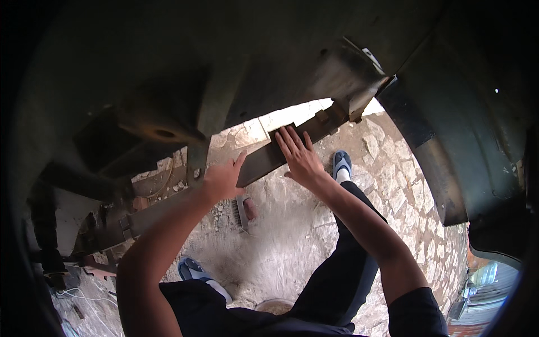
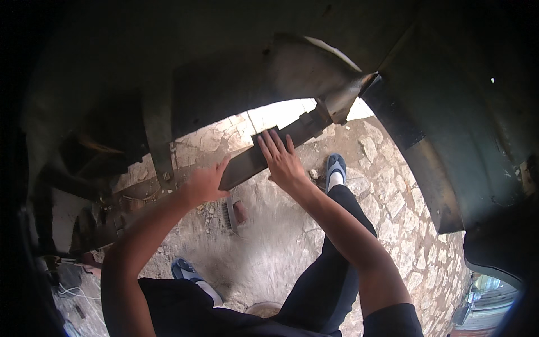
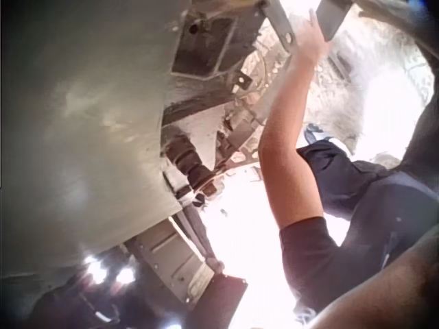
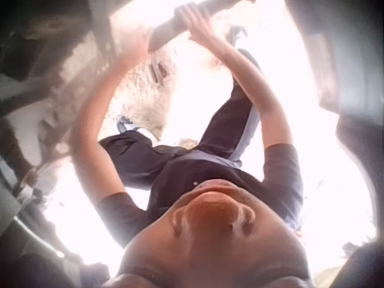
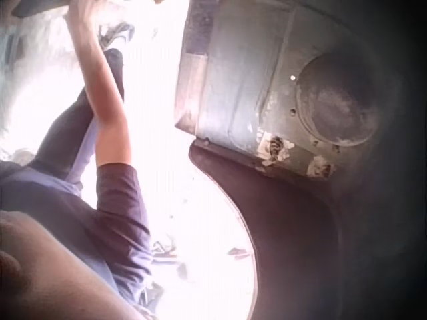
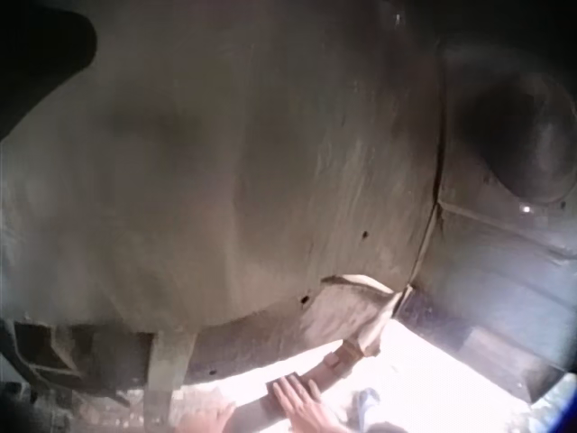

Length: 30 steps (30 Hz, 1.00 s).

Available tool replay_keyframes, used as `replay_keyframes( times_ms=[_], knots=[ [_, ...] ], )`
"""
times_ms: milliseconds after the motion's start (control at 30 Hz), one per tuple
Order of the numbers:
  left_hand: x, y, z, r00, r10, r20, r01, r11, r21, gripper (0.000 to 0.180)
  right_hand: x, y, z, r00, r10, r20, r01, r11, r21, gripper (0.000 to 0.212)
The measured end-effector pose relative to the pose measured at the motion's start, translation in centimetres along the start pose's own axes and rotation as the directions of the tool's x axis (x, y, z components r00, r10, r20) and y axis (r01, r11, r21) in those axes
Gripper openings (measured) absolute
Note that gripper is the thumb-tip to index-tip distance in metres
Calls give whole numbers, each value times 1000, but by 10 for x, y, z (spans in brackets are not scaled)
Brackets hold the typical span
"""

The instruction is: The person sands a metal frame under a vehicle using a sanding block. They repeatedly rub the block along the frame's surface, occasionally pausing to inspect the area.

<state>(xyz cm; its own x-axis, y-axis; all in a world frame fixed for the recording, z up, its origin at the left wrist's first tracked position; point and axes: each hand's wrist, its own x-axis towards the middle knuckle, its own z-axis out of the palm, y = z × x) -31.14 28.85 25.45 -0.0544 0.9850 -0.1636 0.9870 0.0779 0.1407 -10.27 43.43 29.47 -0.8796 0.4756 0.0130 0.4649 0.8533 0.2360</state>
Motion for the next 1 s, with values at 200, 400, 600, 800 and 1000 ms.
replay_keyframes(
  times_ms=[200,400,600,800,1000],
  knots=[
    [-2,-4,13,997,-22,-78,12,992,-126,109,-20,-6,14,998,-33,-52,24,987,-157,120],
    [-1,-8,2,998,41,-53,-42,999,-32,106,3,10,10,999,7,-35,-11,995,-96,119],
    [9,11,-11,1000,12,-18,-13,1000,-22,106,-16,10,5,986,-164,-39,155,972,-179,117],
    [11,9,12,992,-22,-126,3,989,-147,102,0,-3,3,999,19,-50,-18,999,32,110],
    [9,4,15,988,-39,-149,10,982,-189,100,-25,-8,-7,994,-64,88,59,997,53,114]
  ],
)
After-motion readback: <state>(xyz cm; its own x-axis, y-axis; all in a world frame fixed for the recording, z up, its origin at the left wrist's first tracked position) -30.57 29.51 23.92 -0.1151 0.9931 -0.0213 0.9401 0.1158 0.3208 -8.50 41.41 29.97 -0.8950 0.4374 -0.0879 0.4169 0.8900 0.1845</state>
